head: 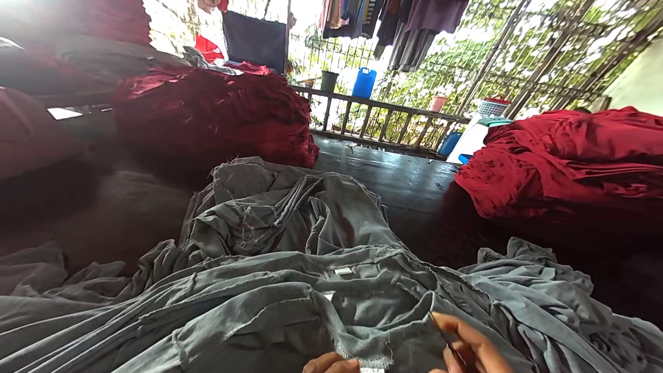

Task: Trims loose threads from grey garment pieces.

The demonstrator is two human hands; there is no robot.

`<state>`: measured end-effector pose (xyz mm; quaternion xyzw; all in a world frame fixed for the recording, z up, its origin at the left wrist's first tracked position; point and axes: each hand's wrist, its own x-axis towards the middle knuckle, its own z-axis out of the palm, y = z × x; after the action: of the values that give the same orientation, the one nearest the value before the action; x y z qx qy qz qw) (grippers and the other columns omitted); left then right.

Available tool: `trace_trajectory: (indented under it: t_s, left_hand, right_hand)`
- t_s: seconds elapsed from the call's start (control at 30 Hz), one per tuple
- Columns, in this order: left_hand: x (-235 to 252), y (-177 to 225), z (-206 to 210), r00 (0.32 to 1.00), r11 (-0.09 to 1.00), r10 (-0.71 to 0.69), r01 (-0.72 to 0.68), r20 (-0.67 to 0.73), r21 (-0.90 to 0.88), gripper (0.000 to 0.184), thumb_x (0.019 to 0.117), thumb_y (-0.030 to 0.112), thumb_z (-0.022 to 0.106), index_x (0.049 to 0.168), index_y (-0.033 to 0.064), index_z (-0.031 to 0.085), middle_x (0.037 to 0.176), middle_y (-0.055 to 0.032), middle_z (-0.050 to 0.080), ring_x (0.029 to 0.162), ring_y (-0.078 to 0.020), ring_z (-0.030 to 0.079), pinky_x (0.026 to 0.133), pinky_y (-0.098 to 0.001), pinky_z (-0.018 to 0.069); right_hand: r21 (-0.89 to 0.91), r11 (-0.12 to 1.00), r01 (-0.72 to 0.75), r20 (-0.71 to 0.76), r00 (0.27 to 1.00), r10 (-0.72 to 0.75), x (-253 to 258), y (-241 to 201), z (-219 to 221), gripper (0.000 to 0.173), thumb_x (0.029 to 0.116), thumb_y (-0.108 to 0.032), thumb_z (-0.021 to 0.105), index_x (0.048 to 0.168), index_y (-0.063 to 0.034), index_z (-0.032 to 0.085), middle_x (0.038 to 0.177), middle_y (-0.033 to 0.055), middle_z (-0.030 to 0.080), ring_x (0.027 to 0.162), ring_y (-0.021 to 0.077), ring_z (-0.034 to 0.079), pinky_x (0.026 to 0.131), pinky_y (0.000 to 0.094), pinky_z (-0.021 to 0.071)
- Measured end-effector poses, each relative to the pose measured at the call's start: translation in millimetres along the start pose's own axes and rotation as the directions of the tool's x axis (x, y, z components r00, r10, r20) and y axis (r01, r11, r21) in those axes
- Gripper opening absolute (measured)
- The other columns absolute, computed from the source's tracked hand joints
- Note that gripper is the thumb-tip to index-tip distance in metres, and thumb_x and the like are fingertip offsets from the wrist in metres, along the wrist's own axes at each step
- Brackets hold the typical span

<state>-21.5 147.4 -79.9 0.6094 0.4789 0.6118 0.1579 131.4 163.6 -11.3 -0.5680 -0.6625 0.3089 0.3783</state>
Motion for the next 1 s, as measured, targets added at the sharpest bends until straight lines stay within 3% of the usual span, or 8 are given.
trace_trajectory:
  t_s: [0.13,0.23,0.3,0.43,0.63,0.77,0.93,1.0]
  left_hand:
    - [0.3,0.4,2.0,1.0,1.0,0.019,-0.019,0.024,-0.005,0.019,0.1016,0.004,0.056,0.092,-0.0091,0.065,0.086,-0.0207,0.066,0.092,-0.0153,0.066,0.091,-0.0151,0.0481]
    - [0.5,0.3,2.0,0.999,0.999,0.032,-0.032,0.039,-0.004,0.018,0.1008,0.003,0.056,0.092,-0.0093,0.065,0.086,-0.021,0.066,0.092,-0.0166,0.066,0.091,-0.0158,0.0486]
    - [2.7,-0.2,2.2,0.999,1.0,0.022,-0.022,0.05,-0.009,0.017,0.0995,0.001,0.057,0.091,-0.0109,0.066,0.087,-0.0227,0.067,0.091,-0.0184,0.067,0.091,-0.0172,0.0494]
    - [19.8,-3.2,3.7,0.99,0.995,-0.091,0.094,0.109,-0.03,0.015,0.0966,-0.001,0.059,0.093,-0.0129,0.068,0.089,-0.0219,0.069,0.087,-0.0143,0.068,0.086,-0.0191,0.0529]
    - [71.7,-19.1,-2.1,0.881,0.919,-0.338,0.385,0.331,-0.087,0.026,0.097,0.001,0.059,0.12,-0.0095,0.065,0.094,-0.0117,0.071,0.074,-0.0068,0.066,0.071,-0.0223,0.0557]
    - [78.6,-26.0,-8.5,0.815,0.816,-0.386,0.52,0.432,-0.252,0.017,0.0953,0.0,0.059,0.108,-0.0062,0.07,0.089,0.0008,0.068,0.072,0.0058,0.06,0.069,-0.012,0.0511]
    - [73.6,-31.2,-10.9,0.865,0.881,-0.205,0.366,0.457,-0.299,0.014,0.091,0.0,0.064,0.093,-0.0123,0.071,0.088,-0.0122,0.069,0.078,0.0008,0.062,0.075,-0.0132,0.0498]
    - [71.5,-33.8,-7.8,0.883,0.868,-0.182,0.351,0.433,-0.35,0.012,0.0893,-0.001,0.066,0.091,-0.0121,0.071,0.085,-0.0094,0.07,0.079,0.0035,0.062,0.076,-0.0126,0.0502]
  right_hand:
    - [-0.029,0.987,-0.161,0.115,0.98,0.163,20.3,1.5,1.2,0.048,0.099,-0.025,0.066,0.128,0.0137,0.061,0.082,0.009,0.065,0.068,0.0068,0.054,0.066,0.025,0.0475]
    - [-0.023,0.976,-0.215,0.202,0.955,0.216,32.9,1.2,7.0,0.023,0.0963,-0.015,0.067,0.107,0.0051,0.072,0.083,0.0058,0.068,0.071,0.0026,0.058,0.07,0.0217,0.0483]
    - [0.02,0.988,-0.153,0.135,0.98,0.149,36.2,1.6,11.2,0.017,0.0939,-0.011,0.068,0.098,0.0049,0.074,0.083,0.0061,0.068,0.073,0.0015,0.059,0.071,0.02,0.0478]
    - [0.006,0.999,0.04,-0.085,0.996,-0.04,52.2,3.4,14.2,0.019,0.0981,-0.012,0.063,0.101,0.0051,0.071,0.084,0.0025,0.068,0.072,-0.0031,0.058,0.068,0.0149,0.0469]
    - [0.333,0.942,-0.051,-0.125,0.987,0.098,79.7,-1.0,32.7,0.013,0.1028,-0.011,0.053,0.093,-0.0091,0.062,0.07,-0.0155,0.059,0.05,-0.0103,0.041,0.046,0.0098,0.0333]
    - [0.246,0.967,0.065,-0.044,0.997,-0.056,79.1,-8.5,47.3,0.009,0.0983,-0.01,0.061,0.094,-0.0038,0.066,0.073,-0.0126,0.061,0.061,-0.0117,0.051,0.057,0.0078,0.0413]
    - [0.02,0.989,0.145,0.253,0.956,-0.145,91.7,-17.9,40.0,0.015,0.0969,-0.016,0.062,0.094,-0.0028,0.069,0.072,-0.006,0.062,0.063,-0.0057,0.054,0.062,0.013,0.0452]
    - [-0.072,0.973,0.221,0.338,0.923,-0.184,94.9,-22.6,35.5,0.017,0.0944,-0.017,0.065,0.092,-0.0017,0.072,0.074,-0.0002,0.063,0.065,0.0005,0.054,0.061,0.0179,0.0431]
